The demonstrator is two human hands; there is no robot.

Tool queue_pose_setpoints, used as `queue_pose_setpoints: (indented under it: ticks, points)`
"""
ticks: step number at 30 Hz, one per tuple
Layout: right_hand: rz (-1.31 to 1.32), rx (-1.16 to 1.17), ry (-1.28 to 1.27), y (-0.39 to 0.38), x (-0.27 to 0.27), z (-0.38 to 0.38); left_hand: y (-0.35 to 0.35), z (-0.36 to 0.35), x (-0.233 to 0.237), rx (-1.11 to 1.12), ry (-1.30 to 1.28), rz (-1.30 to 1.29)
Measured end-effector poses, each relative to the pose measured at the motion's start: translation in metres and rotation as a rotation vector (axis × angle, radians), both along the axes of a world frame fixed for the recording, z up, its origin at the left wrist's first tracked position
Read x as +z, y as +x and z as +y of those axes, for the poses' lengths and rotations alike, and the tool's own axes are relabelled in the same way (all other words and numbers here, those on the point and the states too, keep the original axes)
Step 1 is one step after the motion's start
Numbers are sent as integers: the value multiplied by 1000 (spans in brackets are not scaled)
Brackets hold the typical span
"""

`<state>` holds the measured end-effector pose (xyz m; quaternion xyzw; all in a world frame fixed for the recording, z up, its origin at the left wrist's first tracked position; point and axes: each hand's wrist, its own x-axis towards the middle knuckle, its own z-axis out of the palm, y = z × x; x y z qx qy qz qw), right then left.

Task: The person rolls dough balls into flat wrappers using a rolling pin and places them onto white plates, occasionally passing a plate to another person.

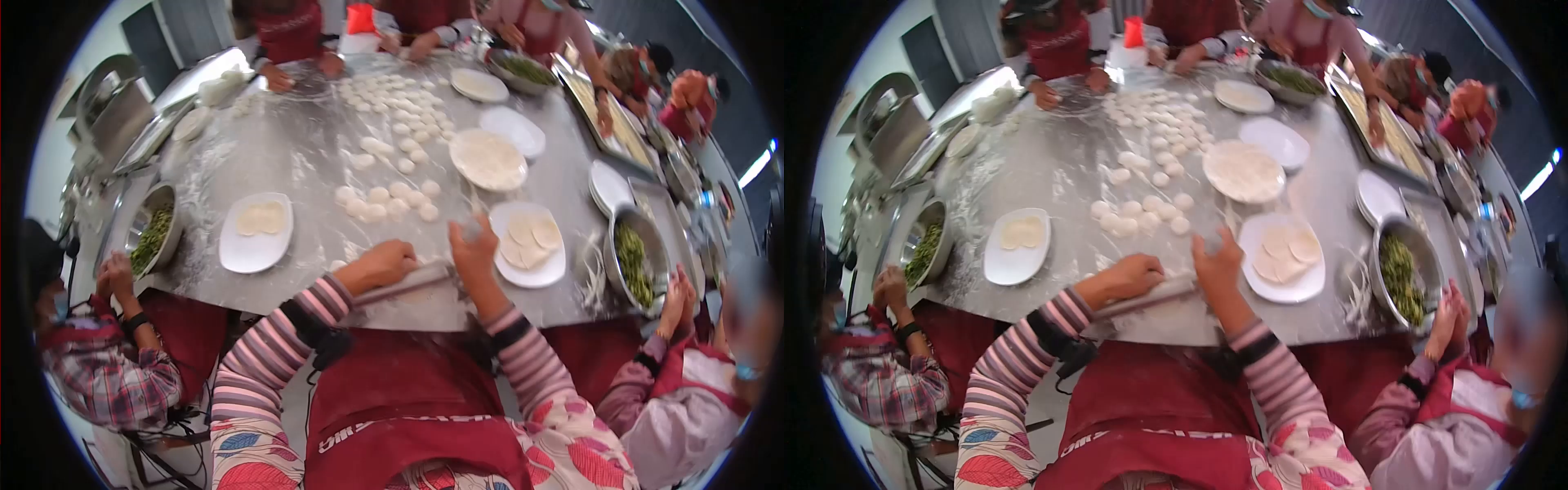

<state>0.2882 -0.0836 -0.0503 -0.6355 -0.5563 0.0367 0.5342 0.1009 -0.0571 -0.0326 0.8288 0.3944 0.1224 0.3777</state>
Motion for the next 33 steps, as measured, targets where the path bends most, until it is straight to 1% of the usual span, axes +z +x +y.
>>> queue_pose_setpoints:
  ticks: [1, 2, 3, 4, 5, 6, 7, 9, 11, 12, 13, 15, 16, 18, 19, 20, 21, 22, 24, 25, 27, 28, 29, 31, 32, 33]
  points:
    - [68, -2, -43, 9, -22, -5, 0, -3, 2, 8, -25, 5]
    - [4, -19, 0, 11, -14, -24, -1, -10, 5, -9, 42, 26]
    - [-19, 27, 10, 12, -4, -44, -3, -18, 8, -21, 105, 51]
    - [174, 81, -55, 15, -10, -61, -4, -22, 4, -21, 88, -20]
    - [244, 84, -49, 17, -16, -70, -8, -24, 1, -35, 66, -92]
    - [382, 176, -42, 5, 9, -81, -16, -26, 7, -49, -30, -138]
    - [382, 196, -35, 3, 13, -81, -27, -25, 15, -31, -18, -137]
    - [349, 192, -17, 2, 16, -82, -61, -21, 34, 87, 24, -137]
    - [360, 194, -33, 3, 17, -79, -110, -11, 64, 272, -53, -188]
    - [368, 185, -45, 2, 17, -77, -138, -8, 82, 384, 51, -152]
    - [374, 188, -43, 3, 17, -77, -170, 4, 74, 408, 205, -208]
    - [331, 195, -9, 4, 15, -76, -211, 6, 79, 750, 423, 49]
    - [334, 195, -7, 6, 11, -74, -218, 5, 76, 749, 425, 51]
    - [226, 207, 62, 9, 3, -73, -225, 6, 60, 779, 244, 4]
    - [224, 200, 58, 7, 4, -74, -217, 5, 49, 640, 191, -65]
    - [235, 198, 51, 5, 7, -75, -207, 3, 36, 566, 145, -39]
    - [246, 193, 42, 5, 10, -77, -187, -1, 34, 488, 98, -15]
    - [239, 179, 30, 5, 9, -77, -168, -4, 32, 475, 84, -20]
    - [312, 200, 10, 6, 7, -77, -133, -7, 27, 416, 62, 230]
    - [308, 188, 1, 5, 9, -80, -121, -8, 18, 404, 52, 226]
    - [410, 171, -53, 2, 14, -85, -100, -5, -2, 296, 269, 240]
    - [410, 150, -58, 4, 11, -83, -86, -8, 11, 276, 205, 297]
    - [373, 146, -39, 6, 5, -82, -75, -8, 14, 249, 196, 296]
    - [335, 108, -29, 9, 5, -83, -53, -7, 11, 207, 104, 167]
    - [321, 144, -42, 8, 11, -83, -41, -7, 8, 178, 95, 164]
    - [305, 184, -52, 7, 19, -81, -29, -7, 6, 233, -148, -25]
